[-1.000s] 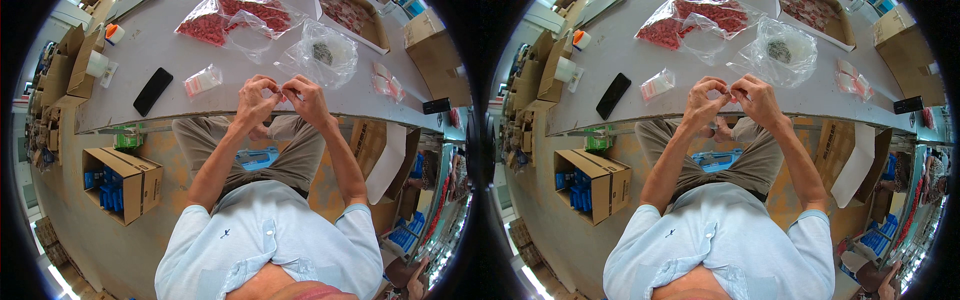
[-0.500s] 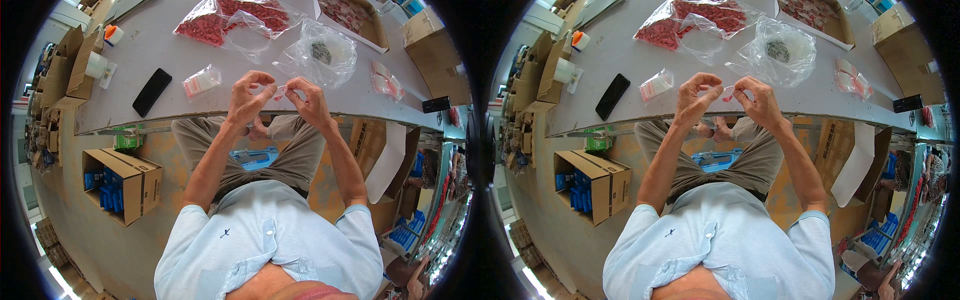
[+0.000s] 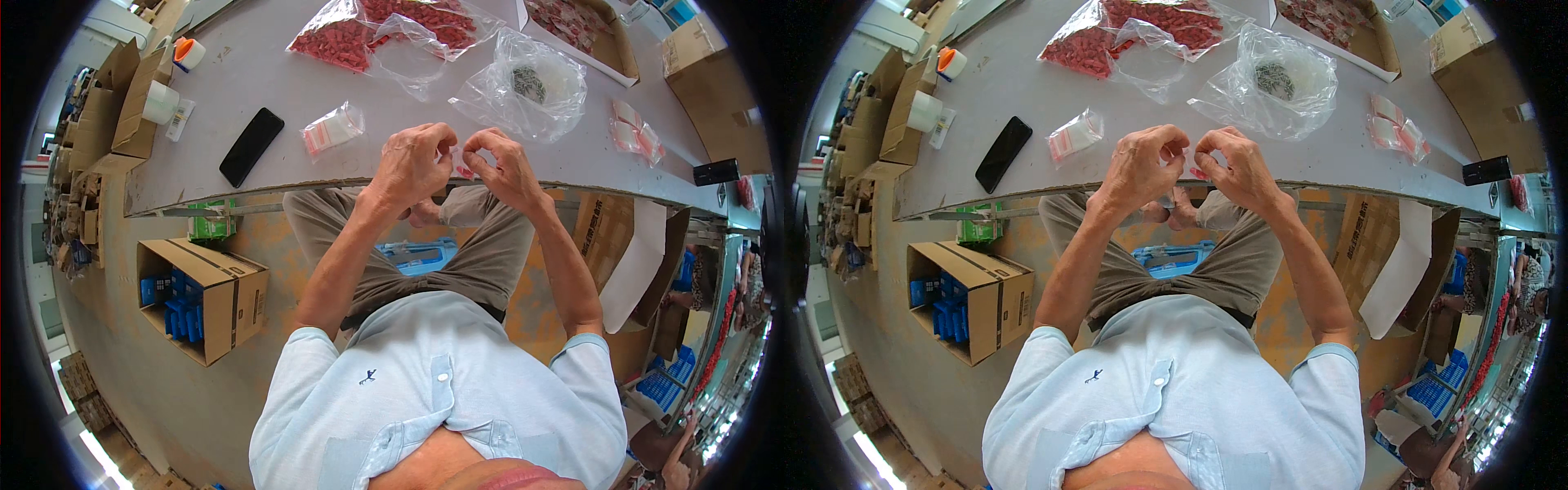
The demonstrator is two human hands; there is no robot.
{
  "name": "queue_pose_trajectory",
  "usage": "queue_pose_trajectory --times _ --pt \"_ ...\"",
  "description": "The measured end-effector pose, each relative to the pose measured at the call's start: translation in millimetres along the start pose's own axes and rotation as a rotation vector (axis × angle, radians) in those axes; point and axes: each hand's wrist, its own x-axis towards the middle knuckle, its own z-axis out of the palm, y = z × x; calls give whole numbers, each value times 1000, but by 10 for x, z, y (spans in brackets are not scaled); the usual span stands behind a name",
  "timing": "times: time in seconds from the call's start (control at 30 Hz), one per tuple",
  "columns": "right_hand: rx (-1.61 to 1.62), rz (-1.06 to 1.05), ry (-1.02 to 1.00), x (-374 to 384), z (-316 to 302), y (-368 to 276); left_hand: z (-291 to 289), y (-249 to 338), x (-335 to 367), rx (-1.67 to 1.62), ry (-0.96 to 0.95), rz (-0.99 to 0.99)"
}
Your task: Package small red and grey components into plastic bags.
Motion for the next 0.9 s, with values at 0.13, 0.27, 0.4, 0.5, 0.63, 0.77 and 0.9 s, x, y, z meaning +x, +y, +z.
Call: queue_pose_trajectory --times 0.13,0.27,0.4,0.5,0.63,0.77,0.9 --pt "54 125 -56 -8 -17 -19 87 -35 -9 -5 84 60" --pt "240 221 -59 -30 -1 72 98 -45 -20 -110 112 68" --pt "398 228 -49 -63 66 206 77 -21 -38 -154 67 79" --pt "495 277 -67 -60 75 129 80 -38 -59 -159 103 103" --pt "416 261 -57 -85 109 173 95 -57 -91 -92 138 182" --pt "398 287 -55 -102 112 79 127 -69 -129 -169 162 107" --pt "470 298 -37 -135 120 50 160 -54 -166 -591 109 -244"
